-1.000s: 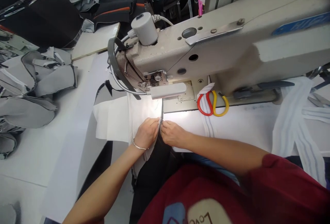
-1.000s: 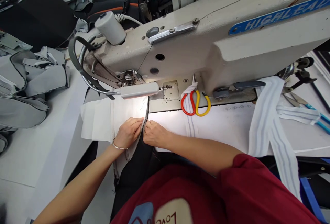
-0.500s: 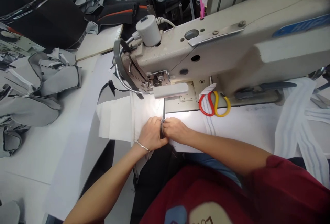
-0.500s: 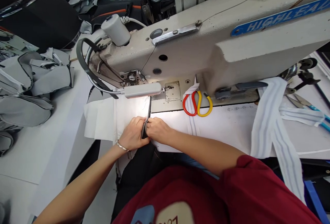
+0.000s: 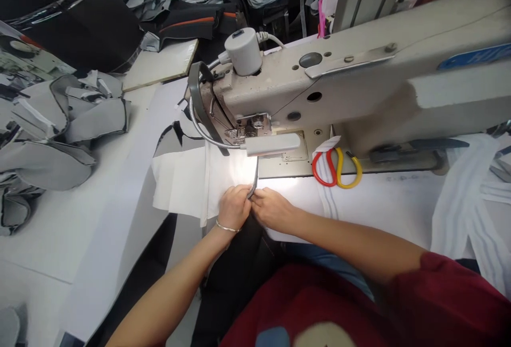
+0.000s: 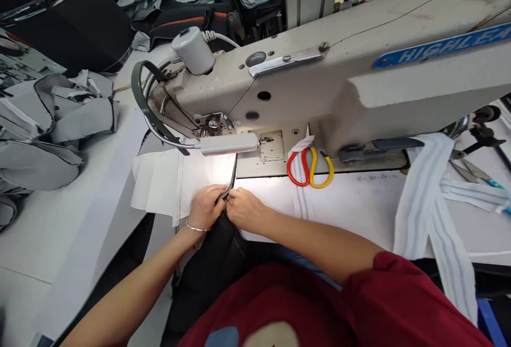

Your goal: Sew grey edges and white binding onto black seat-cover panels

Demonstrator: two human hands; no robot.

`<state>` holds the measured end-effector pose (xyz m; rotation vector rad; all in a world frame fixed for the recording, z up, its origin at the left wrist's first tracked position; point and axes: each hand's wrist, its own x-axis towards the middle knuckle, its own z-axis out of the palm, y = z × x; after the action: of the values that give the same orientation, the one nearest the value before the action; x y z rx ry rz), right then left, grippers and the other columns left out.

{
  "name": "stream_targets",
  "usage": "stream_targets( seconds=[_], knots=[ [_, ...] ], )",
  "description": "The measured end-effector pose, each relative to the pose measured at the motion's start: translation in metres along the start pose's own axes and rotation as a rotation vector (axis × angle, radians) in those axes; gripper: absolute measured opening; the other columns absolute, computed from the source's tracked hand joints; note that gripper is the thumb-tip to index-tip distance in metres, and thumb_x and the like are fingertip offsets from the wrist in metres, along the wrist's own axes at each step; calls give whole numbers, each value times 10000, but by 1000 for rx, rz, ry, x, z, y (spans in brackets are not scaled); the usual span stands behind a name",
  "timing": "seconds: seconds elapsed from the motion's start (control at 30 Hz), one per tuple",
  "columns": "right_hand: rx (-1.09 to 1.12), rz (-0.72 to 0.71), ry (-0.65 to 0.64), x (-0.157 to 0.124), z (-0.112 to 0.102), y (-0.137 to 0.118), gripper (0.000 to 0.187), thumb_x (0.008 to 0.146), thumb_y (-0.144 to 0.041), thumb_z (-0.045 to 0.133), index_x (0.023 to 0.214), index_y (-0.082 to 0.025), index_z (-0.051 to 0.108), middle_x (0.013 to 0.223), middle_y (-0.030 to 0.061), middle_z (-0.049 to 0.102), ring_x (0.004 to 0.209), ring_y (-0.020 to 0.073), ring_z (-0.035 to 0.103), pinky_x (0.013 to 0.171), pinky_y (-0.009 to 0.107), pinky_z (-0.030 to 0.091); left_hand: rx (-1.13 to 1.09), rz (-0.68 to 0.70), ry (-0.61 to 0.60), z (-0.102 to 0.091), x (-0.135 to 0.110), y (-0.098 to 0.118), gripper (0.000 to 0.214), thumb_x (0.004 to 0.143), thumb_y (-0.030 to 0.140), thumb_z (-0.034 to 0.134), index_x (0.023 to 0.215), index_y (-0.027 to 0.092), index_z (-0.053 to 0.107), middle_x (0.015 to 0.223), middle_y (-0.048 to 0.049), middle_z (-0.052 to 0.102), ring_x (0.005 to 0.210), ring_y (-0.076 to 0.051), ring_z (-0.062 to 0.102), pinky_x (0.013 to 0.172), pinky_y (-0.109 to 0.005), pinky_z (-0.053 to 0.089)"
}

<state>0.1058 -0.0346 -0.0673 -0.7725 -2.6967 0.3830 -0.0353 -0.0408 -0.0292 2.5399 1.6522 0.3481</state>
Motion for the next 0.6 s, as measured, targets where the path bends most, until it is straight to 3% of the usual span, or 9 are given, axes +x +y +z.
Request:
stream_targets(
  seconds=[0.17,0.6],
  knots=[
    [-99,-74,18,-3,0,-4,224,814,-99,360,679,-122,538,668,51,521,701,156,411,605,313,306,-2,14,25,-1,2,1,238,645,42,437,805,144,580,890,-47,637,806,-174,559,741,-320,484],
    [-35,-78,105,-3,7,-3,223,807,-103,357,709,-116,557,683,59,540,699,157,405,609,316,292,30,0,11,1,3,6,256,662,42,424,836,142,583,886,-68,633,804,-182,555,724,-343,495]
  ],
)
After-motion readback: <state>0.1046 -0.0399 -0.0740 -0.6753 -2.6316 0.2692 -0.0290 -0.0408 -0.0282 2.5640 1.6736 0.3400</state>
